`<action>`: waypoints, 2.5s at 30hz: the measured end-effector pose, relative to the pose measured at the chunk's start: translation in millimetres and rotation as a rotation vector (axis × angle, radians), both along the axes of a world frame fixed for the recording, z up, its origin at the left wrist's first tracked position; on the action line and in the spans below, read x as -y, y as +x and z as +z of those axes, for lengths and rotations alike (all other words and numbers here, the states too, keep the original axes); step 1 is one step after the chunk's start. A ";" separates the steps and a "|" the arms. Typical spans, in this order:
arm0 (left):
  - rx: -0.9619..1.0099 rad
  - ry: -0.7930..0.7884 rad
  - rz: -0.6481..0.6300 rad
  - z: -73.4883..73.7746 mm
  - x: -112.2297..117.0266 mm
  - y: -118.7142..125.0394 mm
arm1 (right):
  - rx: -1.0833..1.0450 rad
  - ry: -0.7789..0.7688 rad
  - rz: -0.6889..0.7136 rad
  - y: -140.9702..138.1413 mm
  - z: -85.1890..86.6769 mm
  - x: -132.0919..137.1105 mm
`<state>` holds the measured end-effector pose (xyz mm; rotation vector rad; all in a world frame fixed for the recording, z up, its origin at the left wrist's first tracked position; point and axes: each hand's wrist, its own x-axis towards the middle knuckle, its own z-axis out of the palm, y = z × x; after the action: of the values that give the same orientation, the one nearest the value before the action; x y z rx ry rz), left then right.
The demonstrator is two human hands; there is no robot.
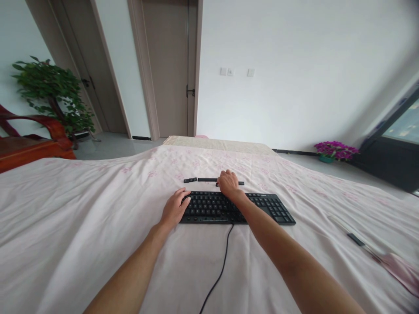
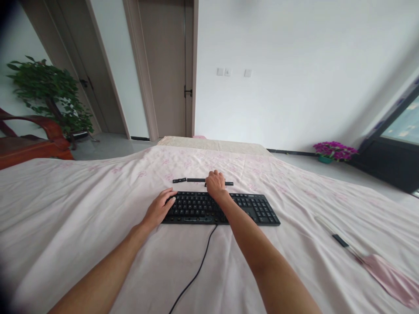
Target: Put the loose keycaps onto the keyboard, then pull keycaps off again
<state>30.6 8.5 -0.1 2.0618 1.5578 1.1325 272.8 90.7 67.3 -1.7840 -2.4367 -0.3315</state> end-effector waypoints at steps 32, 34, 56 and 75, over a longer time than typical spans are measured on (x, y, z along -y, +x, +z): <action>0.682 -0.248 -0.149 35.7 22.5 28.4 | -0.616 -0.024 0.280 -43.4 13.1 103.1; 0.696 -0.279 -0.166 36.7 23.4 28.8 | -0.548 -0.012 0.273 -42.8 12.4 107.2; 0.470 -0.122 0.029 1.8 -1.7 -4.1 | -0.488 0.014 0.117 61.1 -5.2 114.0; 0.423 -0.128 0.038 -0.9 -1.9 -6.2 | -0.289 0.119 0.252 38.1 -18.9 132.2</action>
<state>24.4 10.4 -1.0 1.5863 1.4194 1.3383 311.0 -41.6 48.4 -1.3508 -2.3426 -0.1761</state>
